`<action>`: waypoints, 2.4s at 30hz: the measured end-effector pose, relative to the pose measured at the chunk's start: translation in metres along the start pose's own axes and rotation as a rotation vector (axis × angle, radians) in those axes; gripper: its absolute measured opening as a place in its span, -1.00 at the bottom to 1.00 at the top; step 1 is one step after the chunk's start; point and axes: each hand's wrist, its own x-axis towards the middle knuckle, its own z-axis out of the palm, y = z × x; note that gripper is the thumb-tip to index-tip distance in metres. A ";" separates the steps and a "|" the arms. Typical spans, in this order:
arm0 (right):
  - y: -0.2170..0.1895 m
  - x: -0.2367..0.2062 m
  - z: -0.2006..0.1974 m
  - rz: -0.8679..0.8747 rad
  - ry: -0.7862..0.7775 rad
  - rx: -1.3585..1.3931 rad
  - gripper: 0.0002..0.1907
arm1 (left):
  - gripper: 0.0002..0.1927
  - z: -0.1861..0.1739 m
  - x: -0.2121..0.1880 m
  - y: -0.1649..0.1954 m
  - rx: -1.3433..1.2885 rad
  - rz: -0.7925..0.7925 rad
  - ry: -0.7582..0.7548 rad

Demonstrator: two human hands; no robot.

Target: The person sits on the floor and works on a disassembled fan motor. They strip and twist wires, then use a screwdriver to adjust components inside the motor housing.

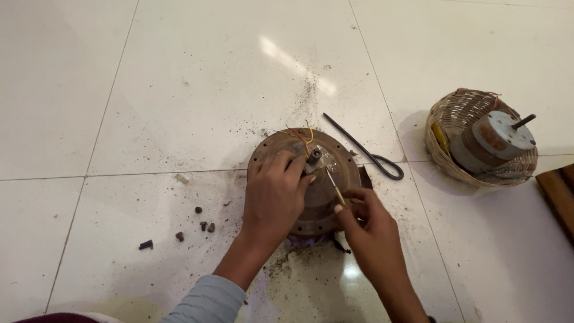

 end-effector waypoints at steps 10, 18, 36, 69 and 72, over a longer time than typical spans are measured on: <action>0.027 0.013 -0.006 -0.065 -0.145 0.279 -0.76 | -0.64 0.002 -0.001 -0.003 -0.018 0.000 -0.026; 0.025 0.011 -0.005 -0.048 -0.111 0.232 -0.74 | -0.64 0.006 -0.002 -0.003 0.000 0.030 0.036; 0.024 0.009 -0.003 -0.085 -0.058 0.162 -0.73 | -0.64 0.008 -0.001 -0.001 -0.047 -0.005 -0.019; -0.001 0.003 0.007 -0.274 0.047 -0.215 -0.75 | -0.70 0.016 -0.009 0.003 -0.041 -0.011 0.080; 0.002 0.006 0.008 -0.291 0.020 -0.161 -0.77 | -0.71 0.016 -0.009 0.004 -0.039 -0.015 0.077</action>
